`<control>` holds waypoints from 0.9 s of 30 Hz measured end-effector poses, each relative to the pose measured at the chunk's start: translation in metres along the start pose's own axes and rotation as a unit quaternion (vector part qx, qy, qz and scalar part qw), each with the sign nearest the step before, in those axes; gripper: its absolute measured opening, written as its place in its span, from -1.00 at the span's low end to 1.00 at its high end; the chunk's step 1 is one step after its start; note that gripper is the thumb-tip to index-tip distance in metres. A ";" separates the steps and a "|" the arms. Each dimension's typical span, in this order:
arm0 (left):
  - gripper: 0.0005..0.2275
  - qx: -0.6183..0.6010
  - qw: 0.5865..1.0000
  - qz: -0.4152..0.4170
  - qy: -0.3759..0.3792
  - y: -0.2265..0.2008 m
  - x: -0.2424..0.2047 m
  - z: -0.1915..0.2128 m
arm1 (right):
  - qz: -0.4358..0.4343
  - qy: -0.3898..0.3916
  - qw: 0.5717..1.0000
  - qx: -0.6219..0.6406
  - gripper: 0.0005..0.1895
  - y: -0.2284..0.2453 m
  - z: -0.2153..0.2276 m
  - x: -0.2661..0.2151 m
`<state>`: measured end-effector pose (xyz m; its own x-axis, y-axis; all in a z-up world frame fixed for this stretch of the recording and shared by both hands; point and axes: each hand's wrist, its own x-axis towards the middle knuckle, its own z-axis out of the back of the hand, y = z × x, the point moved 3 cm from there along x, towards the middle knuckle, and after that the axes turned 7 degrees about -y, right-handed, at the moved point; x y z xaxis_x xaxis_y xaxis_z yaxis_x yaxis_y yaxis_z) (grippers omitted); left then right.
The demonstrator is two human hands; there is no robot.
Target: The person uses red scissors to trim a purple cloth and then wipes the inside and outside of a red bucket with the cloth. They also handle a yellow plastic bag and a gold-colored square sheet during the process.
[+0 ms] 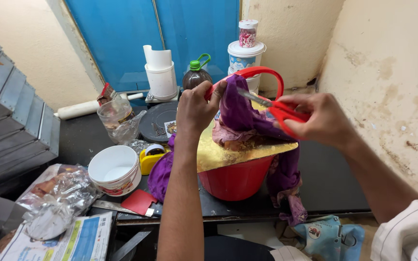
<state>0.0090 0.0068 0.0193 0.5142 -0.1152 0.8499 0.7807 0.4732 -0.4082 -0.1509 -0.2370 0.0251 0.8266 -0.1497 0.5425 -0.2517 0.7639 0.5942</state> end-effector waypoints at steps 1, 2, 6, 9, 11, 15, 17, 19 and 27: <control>-0.46 -0.004 1.000 0.005 0.007 0.003 0.001 -0.002 | 0.016 0.003 1.000 0.023 -0.50 -0.003 0.004 0.004; -0.47 -0.008 1.000 0.010 0.013 0.006 0.002 -0.004 | -0.007 -0.005 0.999 0.046 -0.50 -0.010 0.009 0.007; -0.47 0.005 1.000 0.015 0.016 0.014 0.007 -0.009 | -0.080 -0.029 0.995 0.056 -0.48 -0.032 0.016 0.017; -0.45 0.023 0.998 0.040 0.045 0.017 0.009 -0.010 | -0.040 0.024 0.992 0.121 -0.52 -0.030 -0.001 0.024; -0.45 0.001 0.999 0.037 0.015 0.014 0.008 -0.009 | -0.007 0.047 0.989 0.142 -0.52 -0.026 -0.014 0.024; -0.43 0.016 1.000 0.009 -0.002 0.008 0.007 -0.006 | -0.035 0.031 0.995 0.084 -0.50 -0.040 -0.011 0.030; -0.42 0.034 0.999 0.023 0.003 0.008 0.009 -0.007 | -0.079 0.013 0.996 0.043 -0.51 -0.065 0.005 0.030; -0.42 0.035 0.999 0.033 0.001 0.008 0.011 -0.010 | -0.128 -0.019 0.991 -0.015 -0.53 -0.095 0.017 0.021; -0.45 0.031 0.999 0.022 -0.023 0.006 0.014 -0.011 | -0.047 0.078 0.991 -0.097 -0.39 -0.108 0.004 0.020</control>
<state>0.0248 -0.0012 0.0256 0.5304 -0.0539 0.8460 0.7330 0.5306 -0.4257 -0.1096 -0.3249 -0.0261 0.9132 -0.1387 0.3832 -0.0814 0.8593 0.5049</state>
